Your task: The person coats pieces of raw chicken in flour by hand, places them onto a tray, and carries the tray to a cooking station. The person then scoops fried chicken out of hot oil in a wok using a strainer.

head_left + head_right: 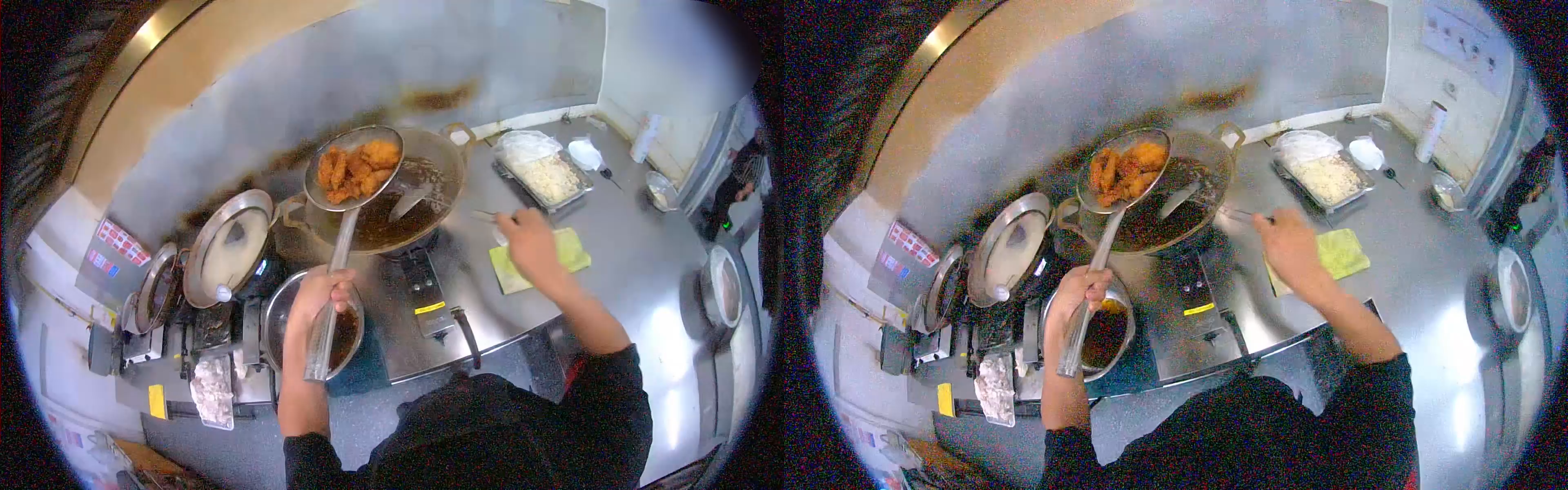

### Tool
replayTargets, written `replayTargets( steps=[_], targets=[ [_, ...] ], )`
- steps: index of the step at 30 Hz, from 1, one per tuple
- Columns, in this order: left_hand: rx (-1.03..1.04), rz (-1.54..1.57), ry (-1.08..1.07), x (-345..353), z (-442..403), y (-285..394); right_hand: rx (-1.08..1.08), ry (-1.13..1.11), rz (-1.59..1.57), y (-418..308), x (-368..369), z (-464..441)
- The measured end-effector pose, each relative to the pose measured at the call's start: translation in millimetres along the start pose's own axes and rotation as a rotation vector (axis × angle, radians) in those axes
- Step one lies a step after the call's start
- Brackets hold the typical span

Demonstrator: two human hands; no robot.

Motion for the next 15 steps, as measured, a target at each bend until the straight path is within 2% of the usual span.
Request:
replayTargets(
  steps=[8,13,15],
  targets=[
    [0.034,0.01,0.004,-6,48,-14,0.118,-0.209,-0.042,-39,47,-18],
    [0.031,0.12,0.046,-30,118,-29,0.154,-0.292,-0.048,-48,55,-25],
    [0.062,0.121,0.102,-39,155,-33,0.157,-0.309,0.08,-45,63,-23]
  ],
)
Point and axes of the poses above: each hand's wrist, its own z-axis away from the middle knuckle, its own x-axis out of the palm, y = z × x, the point moved 6 cm from there along -z, towards the middle knuckle, and after that the axes turned 15 degrees about z, right-handed, at the moved point
